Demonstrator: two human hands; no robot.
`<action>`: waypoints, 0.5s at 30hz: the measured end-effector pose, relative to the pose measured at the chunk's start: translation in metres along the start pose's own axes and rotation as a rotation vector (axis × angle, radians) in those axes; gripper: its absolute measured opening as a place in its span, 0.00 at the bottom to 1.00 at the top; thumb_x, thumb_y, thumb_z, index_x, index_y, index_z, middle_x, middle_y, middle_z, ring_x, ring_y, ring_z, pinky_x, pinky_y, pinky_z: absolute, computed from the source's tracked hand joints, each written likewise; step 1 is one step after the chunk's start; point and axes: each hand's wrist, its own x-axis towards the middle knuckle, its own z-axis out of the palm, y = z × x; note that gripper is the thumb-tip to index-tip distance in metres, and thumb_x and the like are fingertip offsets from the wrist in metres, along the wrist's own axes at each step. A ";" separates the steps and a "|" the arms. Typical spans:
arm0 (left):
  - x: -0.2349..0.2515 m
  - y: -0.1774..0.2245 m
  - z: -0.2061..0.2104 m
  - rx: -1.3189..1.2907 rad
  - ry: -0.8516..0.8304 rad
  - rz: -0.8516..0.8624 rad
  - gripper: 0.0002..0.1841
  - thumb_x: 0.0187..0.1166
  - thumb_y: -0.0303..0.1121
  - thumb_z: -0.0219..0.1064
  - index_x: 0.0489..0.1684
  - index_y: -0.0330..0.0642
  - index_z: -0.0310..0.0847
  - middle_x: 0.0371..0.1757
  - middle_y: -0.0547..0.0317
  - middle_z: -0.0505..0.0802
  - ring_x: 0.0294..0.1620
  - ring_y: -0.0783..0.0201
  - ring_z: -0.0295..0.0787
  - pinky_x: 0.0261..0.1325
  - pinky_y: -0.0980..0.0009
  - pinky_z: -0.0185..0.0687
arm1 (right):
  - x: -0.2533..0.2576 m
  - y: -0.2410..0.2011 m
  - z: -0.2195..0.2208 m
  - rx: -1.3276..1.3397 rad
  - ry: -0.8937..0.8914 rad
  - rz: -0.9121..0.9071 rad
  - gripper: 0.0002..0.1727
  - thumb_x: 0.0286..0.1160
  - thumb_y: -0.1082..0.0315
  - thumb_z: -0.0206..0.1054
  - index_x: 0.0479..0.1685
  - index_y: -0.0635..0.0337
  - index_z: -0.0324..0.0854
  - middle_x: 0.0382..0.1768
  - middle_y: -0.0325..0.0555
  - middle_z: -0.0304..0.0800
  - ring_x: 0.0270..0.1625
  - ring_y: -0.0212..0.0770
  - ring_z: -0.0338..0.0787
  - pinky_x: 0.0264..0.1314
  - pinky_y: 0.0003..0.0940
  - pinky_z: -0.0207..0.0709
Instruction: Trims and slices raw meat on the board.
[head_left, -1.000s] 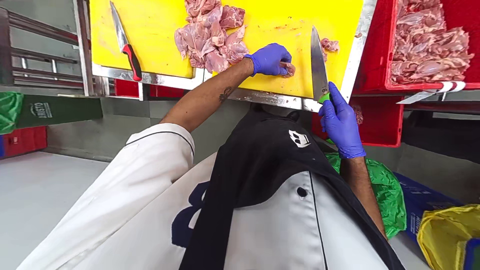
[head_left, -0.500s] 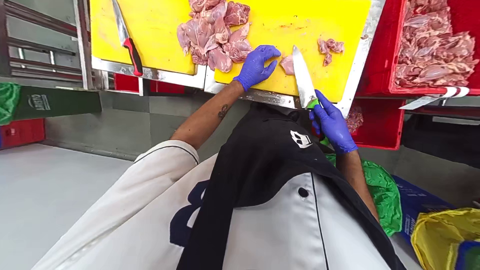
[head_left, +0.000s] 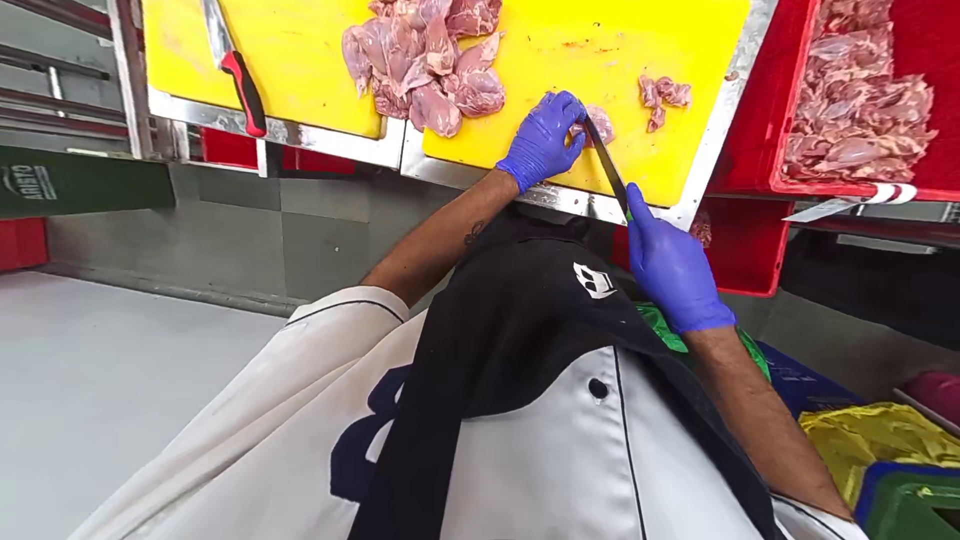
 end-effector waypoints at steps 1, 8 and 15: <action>0.002 0.000 0.000 0.003 -0.002 -0.005 0.16 0.75 0.40 0.67 0.51 0.40 0.90 0.59 0.46 0.92 0.67 0.46 0.87 0.72 0.56 0.80 | 0.020 -0.005 0.002 0.024 0.004 0.006 0.32 0.92 0.60 0.44 0.96 0.38 0.51 0.35 0.58 0.90 0.36 0.63 0.91 0.35 0.63 0.81; 0.016 0.000 -0.014 0.000 -0.135 -0.064 0.19 0.69 0.41 0.72 0.52 0.37 0.87 0.60 0.44 0.90 0.67 0.46 0.85 0.71 0.53 0.81 | 0.110 -0.027 0.004 0.218 0.087 -0.029 0.30 0.93 0.60 0.44 0.95 0.39 0.54 0.43 0.59 0.93 0.41 0.62 0.93 0.44 0.65 0.82; 0.065 -0.023 -0.029 -0.384 -0.129 -0.055 0.17 0.76 0.29 0.62 0.59 0.35 0.88 0.61 0.48 0.93 0.68 0.57 0.88 0.76 0.59 0.79 | 0.034 0.011 -0.015 0.817 0.198 0.117 0.30 0.95 0.58 0.44 0.96 0.33 0.51 0.31 0.42 0.83 0.16 0.38 0.76 0.14 0.35 0.74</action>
